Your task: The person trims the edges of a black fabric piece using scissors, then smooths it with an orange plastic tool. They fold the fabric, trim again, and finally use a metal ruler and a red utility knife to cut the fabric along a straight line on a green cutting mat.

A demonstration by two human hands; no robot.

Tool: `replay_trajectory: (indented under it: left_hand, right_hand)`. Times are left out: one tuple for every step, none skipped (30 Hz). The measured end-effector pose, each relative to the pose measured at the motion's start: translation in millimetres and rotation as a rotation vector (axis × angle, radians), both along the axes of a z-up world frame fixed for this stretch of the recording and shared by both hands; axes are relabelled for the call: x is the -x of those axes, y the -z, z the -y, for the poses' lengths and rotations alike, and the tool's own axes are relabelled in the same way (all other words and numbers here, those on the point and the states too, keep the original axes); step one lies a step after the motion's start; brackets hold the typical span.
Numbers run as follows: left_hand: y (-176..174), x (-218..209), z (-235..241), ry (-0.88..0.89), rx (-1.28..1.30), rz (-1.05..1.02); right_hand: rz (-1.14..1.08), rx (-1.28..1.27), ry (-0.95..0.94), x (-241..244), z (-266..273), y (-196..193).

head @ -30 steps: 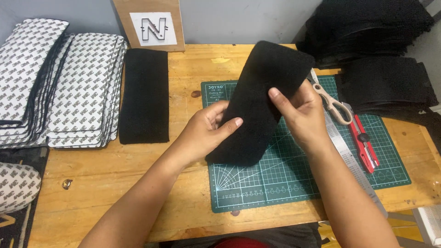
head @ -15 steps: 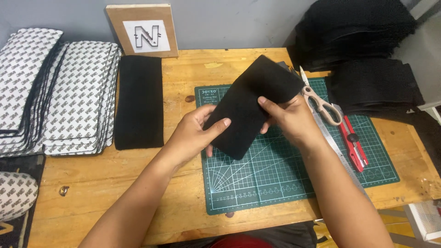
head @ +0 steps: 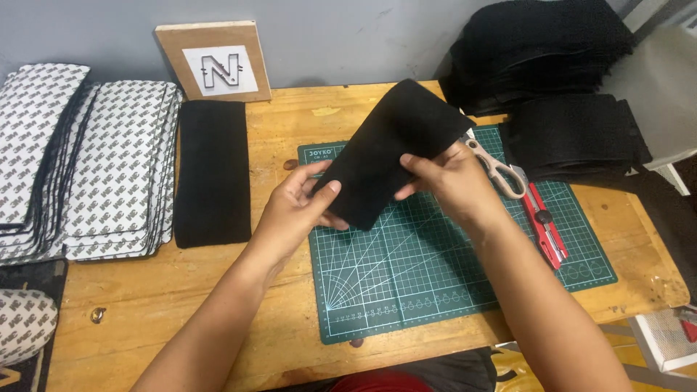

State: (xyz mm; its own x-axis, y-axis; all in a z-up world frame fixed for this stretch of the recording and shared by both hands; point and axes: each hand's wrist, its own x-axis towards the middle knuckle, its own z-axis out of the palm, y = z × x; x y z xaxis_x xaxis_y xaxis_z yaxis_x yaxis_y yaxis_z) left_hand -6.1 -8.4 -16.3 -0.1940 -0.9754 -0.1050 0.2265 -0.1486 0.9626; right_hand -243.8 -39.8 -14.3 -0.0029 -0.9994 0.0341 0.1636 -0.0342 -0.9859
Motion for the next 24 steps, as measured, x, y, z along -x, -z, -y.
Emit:
replay_trajectory:
  left_hand:
    - [-3, 0, 0, 0.001, 0.001, 0.001]
    - [-5, 0, 1, 0.007, -0.008, 0.023]
    - [-8, -1, 2, 0.013, -0.017, 0.045]
    - [-1, 0, 4, 0.014, -0.016, 0.045]
    - [6, 0, 6, 0.019, -0.019, 0.032]
    - [12, -1, 9, 0.019, -0.022, 0.019]
    - [-2, 0, 7, 0.016, -0.02, 0.017]
    - [-15, 1, 5, 0.026, -0.126, 0.104]
    - [-28, 2, 3, 0.036, -0.232, 0.191]
    - [-29, 2, 3, 0.033, -0.233, 0.191]
    - [-29, 2, 2, 0.036, -0.233, 0.204]
    - [-30, 2, 3, 0.039, -0.232, 0.216]
    - [-29, 1, 5, 0.035, -0.231, 0.214]
    - [-27, 0, 5, 0.046, -0.224, 0.222]
    - [-25, -1, 6, 0.056, -0.216, 0.231]
    - [-20, -2, 8, 0.052, -0.217, 0.231]
    - [-16, -2, 10, 0.039, -0.21, 0.201]
    - [-11, -2, 12, 0.033, -0.204, 0.173]
    - [-16, -2, 10, 0.034, -0.206, 0.175]
    - [-22, -1, 9, 0.036, -0.226, 0.203]
    - [-27, -1, 8, 0.039, -0.247, 0.23]
    - [-25, 0, 9, 0.039, -0.248, 0.231]
    - [-22, 0, 10, 0.046, -0.24, 0.229]
    - [-19, -1, 10, 0.052, -0.232, 0.227]
  right_hand:
    - [0.001, 0.001, 0.001, 3, 2, -8]
    - [-0.007, 0.014, 0.017, 6, 5, -16]
    - [-0.015, 0.028, 0.033, 9, 8, -25]
    - [-0.015, 0.028, 0.035, 22, 15, -26]
    - [-0.055, 0.063, 0.075, 34, 22, -27]
    - [-0.096, 0.099, 0.111, 46, 30, -30]
    - [-0.097, 0.101, 0.108, 51, 31, -49]
    - [-0.228, 0.044, 0.208, 57, 31, -67]
    - [-0.36, -0.013, 0.307, 63, 32, -85]
    - [-0.359, -0.013, 0.305, 95, 58, -74]
    - [-0.192, 0.098, 0.338, 127, 86, -63]
    - [-0.025, 0.208, 0.365, 158, 114, -53]
    - [-0.025, 0.21, 0.362, 173, 127, -54]
    - [0.016, 0.211, 0.453, 187, 141, -55]
    - [0.058, 0.212, 0.543, 201, 154, -55]
    - [0.059, 0.212, 0.539, 218, 169, -45]
    - [0.034, 0.158, 0.574, 235, 185, -34]
    - [0.009, 0.101, 0.615, 254, 199, -22]
    - [0.011, 0.098, 0.616, 262, 203, -13]
    - [-0.038, 0.054, 0.63, 269, 208, -6]
    - [-0.087, 0.009, 0.643, 276, 212, 1]
    - [-0.087, 0.008, 0.642, 278, 213, 2]
    - [-0.153, 0.004, 0.655, 279, 214, 4]
    - [-0.218, 0.001, 0.667, 279, 216, 6]
